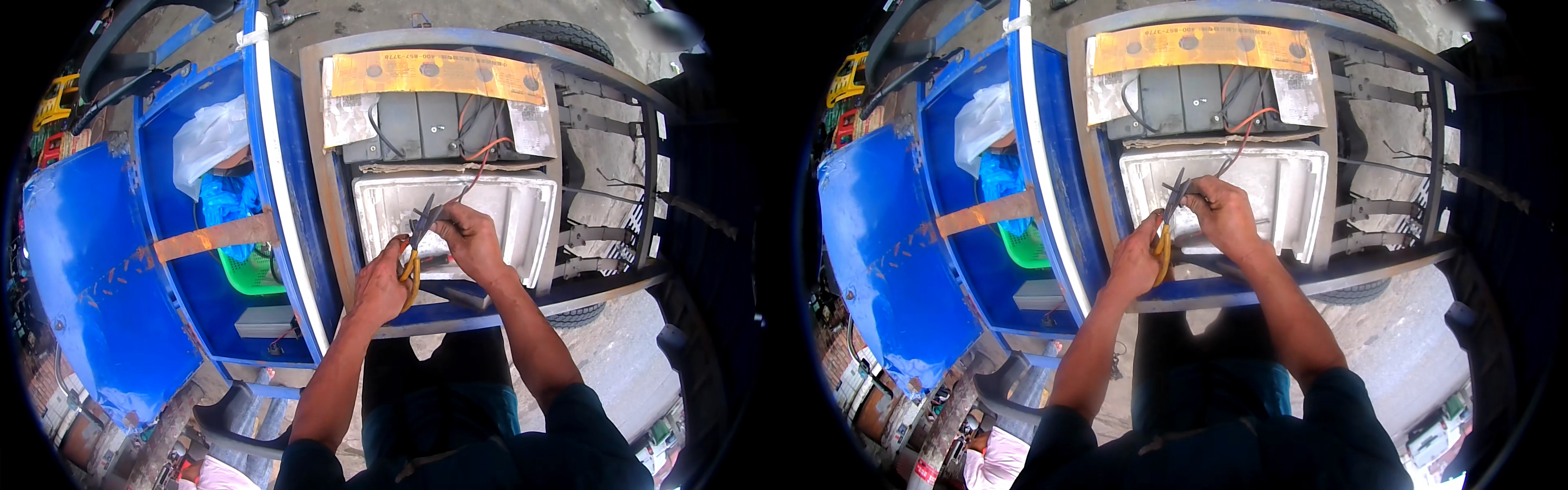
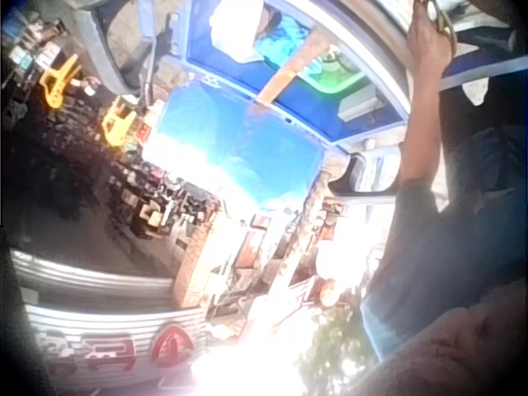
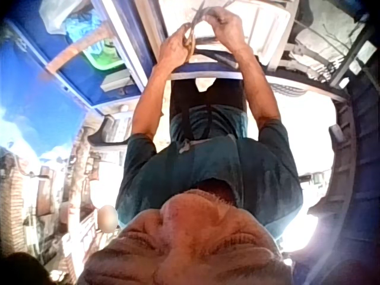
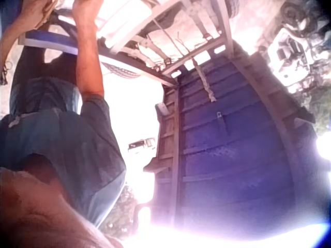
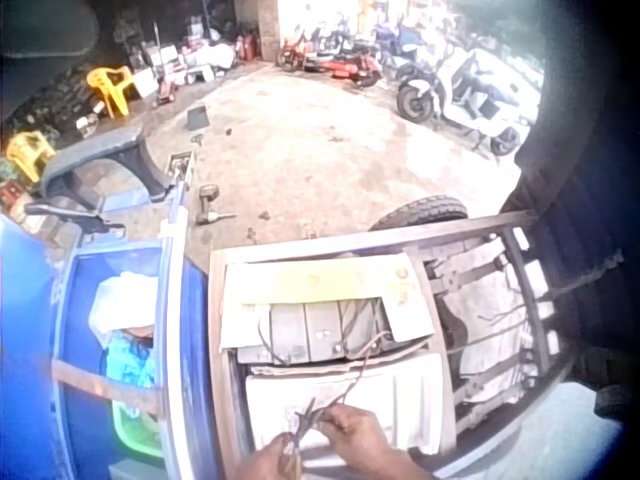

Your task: The person works on the electrical system of a blue three-wheeled electric vehicle. They use a screwdriver to adjust connections on the battery pack and use pliers to strip and twist wires, focusing on the wiring harness within the vehicle's frame.

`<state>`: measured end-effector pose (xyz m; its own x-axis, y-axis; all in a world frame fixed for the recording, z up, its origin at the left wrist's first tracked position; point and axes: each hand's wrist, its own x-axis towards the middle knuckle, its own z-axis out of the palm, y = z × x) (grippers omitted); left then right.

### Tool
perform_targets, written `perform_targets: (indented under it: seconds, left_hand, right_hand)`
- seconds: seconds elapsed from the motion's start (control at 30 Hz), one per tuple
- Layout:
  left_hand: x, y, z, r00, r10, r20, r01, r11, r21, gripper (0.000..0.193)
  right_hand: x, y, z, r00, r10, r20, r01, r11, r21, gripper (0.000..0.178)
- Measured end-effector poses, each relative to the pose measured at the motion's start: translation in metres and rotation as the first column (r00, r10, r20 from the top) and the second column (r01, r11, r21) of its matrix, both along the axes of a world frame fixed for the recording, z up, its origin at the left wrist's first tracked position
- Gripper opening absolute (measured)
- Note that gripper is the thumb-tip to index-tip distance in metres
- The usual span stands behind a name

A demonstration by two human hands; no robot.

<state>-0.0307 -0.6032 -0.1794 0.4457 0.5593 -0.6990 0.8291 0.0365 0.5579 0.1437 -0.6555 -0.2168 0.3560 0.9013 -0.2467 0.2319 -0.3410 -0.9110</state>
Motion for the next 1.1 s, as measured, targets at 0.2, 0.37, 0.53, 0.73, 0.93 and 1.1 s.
perform_targets:
  seconds: [0.2,0.37,0.53,0.73,0.93,1.1]
  left_hand:
    - [-0.004,-0.008,-0.011,0.997,0.028,0.069,-0.029,0.999,0.025,0.07]
    - [-0.006,0.001,-0.019,0.987,-0.008,0.162,-0.013,0.992,0.124,0.075]
    - [-0.003,0.001,-0.028,0.995,-0.081,0.051,0.057,0.931,0.36,0.066]
    - [0.0,-0.001,-0.017,0.997,-0.071,0.04,0.055,0.948,0.315,0.065]
    - [0.008,-0.024,-0.004,0.995,0.096,0.008,-0.096,0.989,0.112,0.055]
    - [-0.002,-0.031,-0.023,0.972,0.136,0.193,-0.093,0.972,-0.216,0.048]
  right_hand:
    - [0.001,-0.002,-0.002,0.994,-0.022,-0.107,0.032,0.996,0.089,0.016]
    - [0.017,0.002,0.002,0.993,0.115,-0.009,-0.114,0.99,0.088,0.016]
    - [0.035,0.013,0.004,0.954,0.253,-0.162,-0.253,0.967,0.019,0.017]
    - [0.047,0.022,0.0,0.874,0.319,-0.366,-0.371,0.925,-0.078,0.015]
    - [0.042,0.011,-0.009,0.873,0.476,-0.107,-0.478,0.878,0.0,0.013]
    - [0.036,0.009,-0.017,0.932,0.344,-0.115,-0.354,0.931,-0.084,0.026]
